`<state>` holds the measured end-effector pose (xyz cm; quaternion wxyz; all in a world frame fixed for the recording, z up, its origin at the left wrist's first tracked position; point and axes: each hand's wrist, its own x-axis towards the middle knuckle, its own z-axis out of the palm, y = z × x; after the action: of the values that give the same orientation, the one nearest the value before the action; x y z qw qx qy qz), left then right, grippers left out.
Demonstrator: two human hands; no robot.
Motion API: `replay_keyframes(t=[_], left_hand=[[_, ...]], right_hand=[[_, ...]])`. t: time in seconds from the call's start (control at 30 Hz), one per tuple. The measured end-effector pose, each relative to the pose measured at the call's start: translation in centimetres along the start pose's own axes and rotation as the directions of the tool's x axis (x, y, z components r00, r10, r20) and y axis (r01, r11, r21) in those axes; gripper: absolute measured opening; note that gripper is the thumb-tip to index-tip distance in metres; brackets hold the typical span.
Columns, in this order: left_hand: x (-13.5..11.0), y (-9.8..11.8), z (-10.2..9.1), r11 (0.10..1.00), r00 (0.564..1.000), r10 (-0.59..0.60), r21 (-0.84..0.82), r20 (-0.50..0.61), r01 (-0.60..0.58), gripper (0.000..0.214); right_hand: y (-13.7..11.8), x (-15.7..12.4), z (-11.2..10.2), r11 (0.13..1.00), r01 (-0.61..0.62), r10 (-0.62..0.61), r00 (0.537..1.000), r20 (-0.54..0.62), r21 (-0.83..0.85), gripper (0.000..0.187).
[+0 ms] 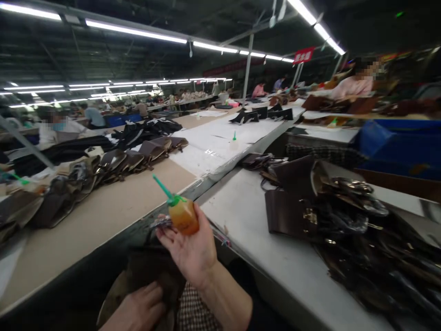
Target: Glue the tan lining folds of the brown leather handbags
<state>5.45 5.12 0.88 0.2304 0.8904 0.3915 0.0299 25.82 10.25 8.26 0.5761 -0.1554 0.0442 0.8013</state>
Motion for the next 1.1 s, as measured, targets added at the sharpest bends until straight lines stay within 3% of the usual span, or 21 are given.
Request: replay_keyframes(t=[0.07,0.13,0.23,0.33,0.47,0.6,0.73,0.83,0.9,1.0,1.1], left_hand=[[-0.3,-0.7,0.5,0.997,0.998,0.066,0.042,0.022,-0.067,0.007],[-0.7,-1.5,0.4,0.993,0.994,0.107,0.045,-0.037,-0.105,0.014],[-1.5,-2.4,-0.2,0.989,0.988,0.011,-0.142,-0.154,-0.033,0.012],[-2.0,-2.5,-0.9,0.913,0.986,-0.147,-0.395,-0.081,0.103,0.009],[-2.2,-1.7,-1.9,0.803,0.958,-0.288,-0.543,0.004,0.244,0.014],[-1.9,-1.2,-2.2,0.721,0.974,-0.226,-0.669,0.021,0.182,0.023],[-2.1,-0.7,-1.1,0.657,0.99,-0.09,-0.741,0.107,0.14,0.032],[-2.1,0.0,0.0,0.694,0.996,-0.022,-0.716,0.083,0.075,0.035],[-1.8,0.6,0.6,0.776,0.998,0.014,-0.629,-0.055,-0.045,0.028],[-1.3,1.2,1.1,0.902,0.953,0.072,-0.388,-0.295,-0.188,0.013],[-1.2,1.4,1.7,0.978,0.903,0.081,-0.142,-0.422,-0.154,0.007]], right_hand=[[-0.5,0.7,-0.1,0.986,-0.101,0.104,0.994,0.024,-0.13,0.062],[-1.4,1.1,-0.4,0.939,-0.21,0.231,0.972,0.046,-0.272,0.073],[-2.9,0.7,-2.1,0.876,-0.275,0.329,0.942,0.074,-0.396,0.08],[-4.1,-0.6,-5.3,0.907,-0.175,0.21,0.976,0.052,-0.383,0.067],[-4.2,-3.4,-10.2,0.96,-0.074,0.049,0.994,-0.098,-0.271,0.044],[-3.1,-5.1,-12.6,0.979,-0.093,0.053,0.974,-0.22,-0.179,0.036],[-2.5,-4.4,-12.3,0.975,-0.163,0.145,0.982,-0.122,-0.15,0.048],[-2.3,-3.6,-12.0,0.958,-0.228,0.228,0.973,-0.019,-0.176,0.053],[-1.8,-3.4,-12.2,0.943,-0.276,0.283,0.959,0.014,-0.185,0.054],[-0.8,-3.8,-12.8,0.932,-0.319,0.319,0.947,-0.028,-0.171,0.053],[0.1,-4.6,-13.4,0.943,-0.308,0.294,0.949,-0.113,-0.128,0.044]])
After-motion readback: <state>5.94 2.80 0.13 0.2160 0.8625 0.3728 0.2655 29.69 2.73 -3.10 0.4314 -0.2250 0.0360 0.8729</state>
